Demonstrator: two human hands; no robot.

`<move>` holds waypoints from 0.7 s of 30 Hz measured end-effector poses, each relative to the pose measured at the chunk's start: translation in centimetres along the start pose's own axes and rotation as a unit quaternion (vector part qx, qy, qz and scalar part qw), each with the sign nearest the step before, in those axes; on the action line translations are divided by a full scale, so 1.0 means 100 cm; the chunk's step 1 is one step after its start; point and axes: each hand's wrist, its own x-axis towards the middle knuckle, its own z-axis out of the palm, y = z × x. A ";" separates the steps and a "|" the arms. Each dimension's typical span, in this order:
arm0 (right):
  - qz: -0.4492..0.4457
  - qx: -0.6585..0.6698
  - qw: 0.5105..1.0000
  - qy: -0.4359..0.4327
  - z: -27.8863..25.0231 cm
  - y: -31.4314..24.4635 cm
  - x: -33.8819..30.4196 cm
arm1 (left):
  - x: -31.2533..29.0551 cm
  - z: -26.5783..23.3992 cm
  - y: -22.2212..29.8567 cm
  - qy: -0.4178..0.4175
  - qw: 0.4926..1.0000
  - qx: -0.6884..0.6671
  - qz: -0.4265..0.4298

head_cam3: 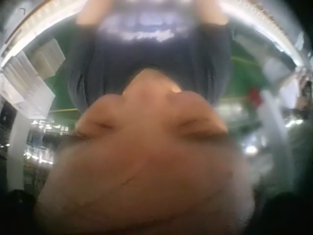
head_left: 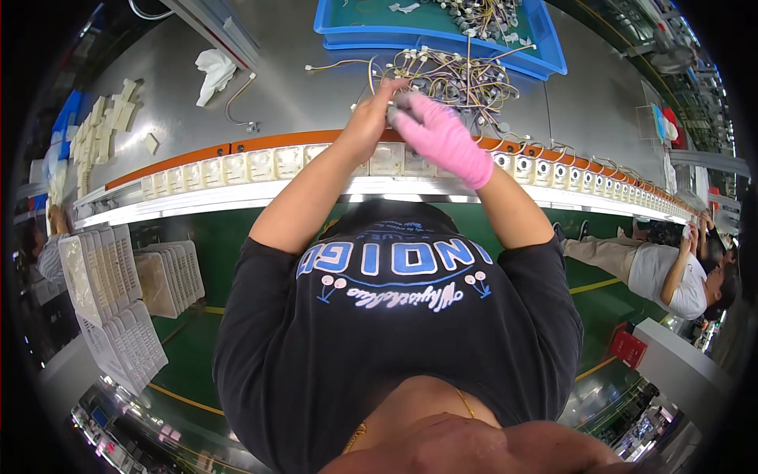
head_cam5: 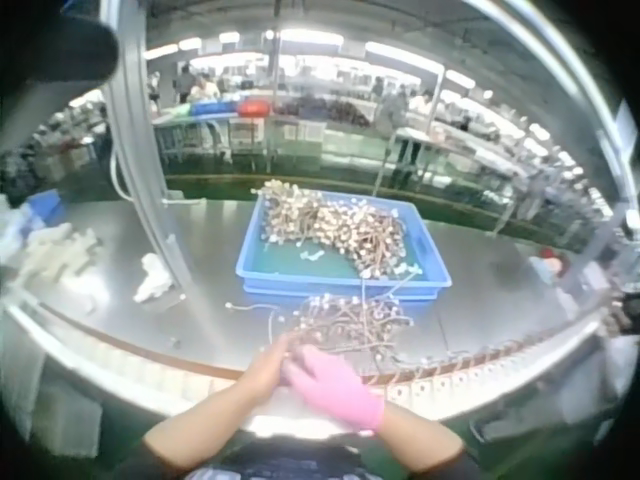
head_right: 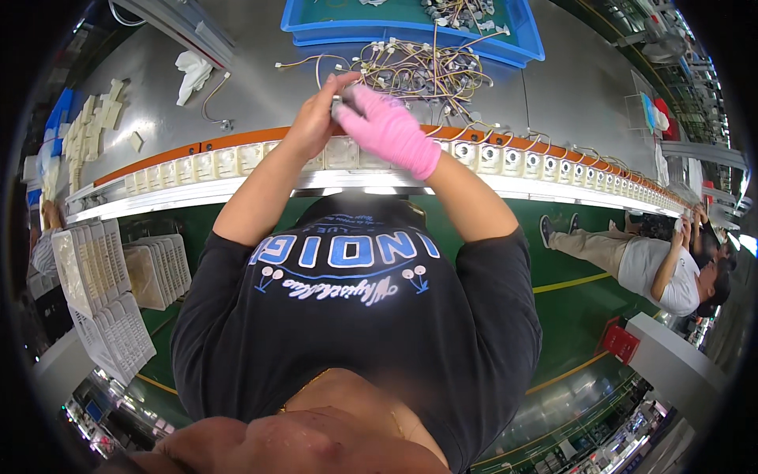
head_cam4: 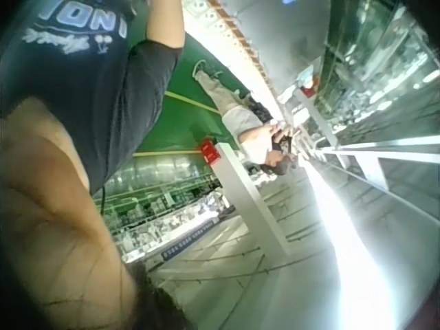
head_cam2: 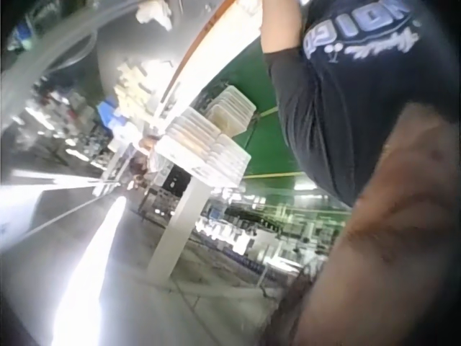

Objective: Manually inserting wire harnesses into sockets moving along an industrial assembly line.

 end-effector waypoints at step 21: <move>-0.156 -0.376 0.891 -0.202 0.021 0.008 0.001 | -0.034 -0.052 -0.014 -0.082 0.728 0.581 0.356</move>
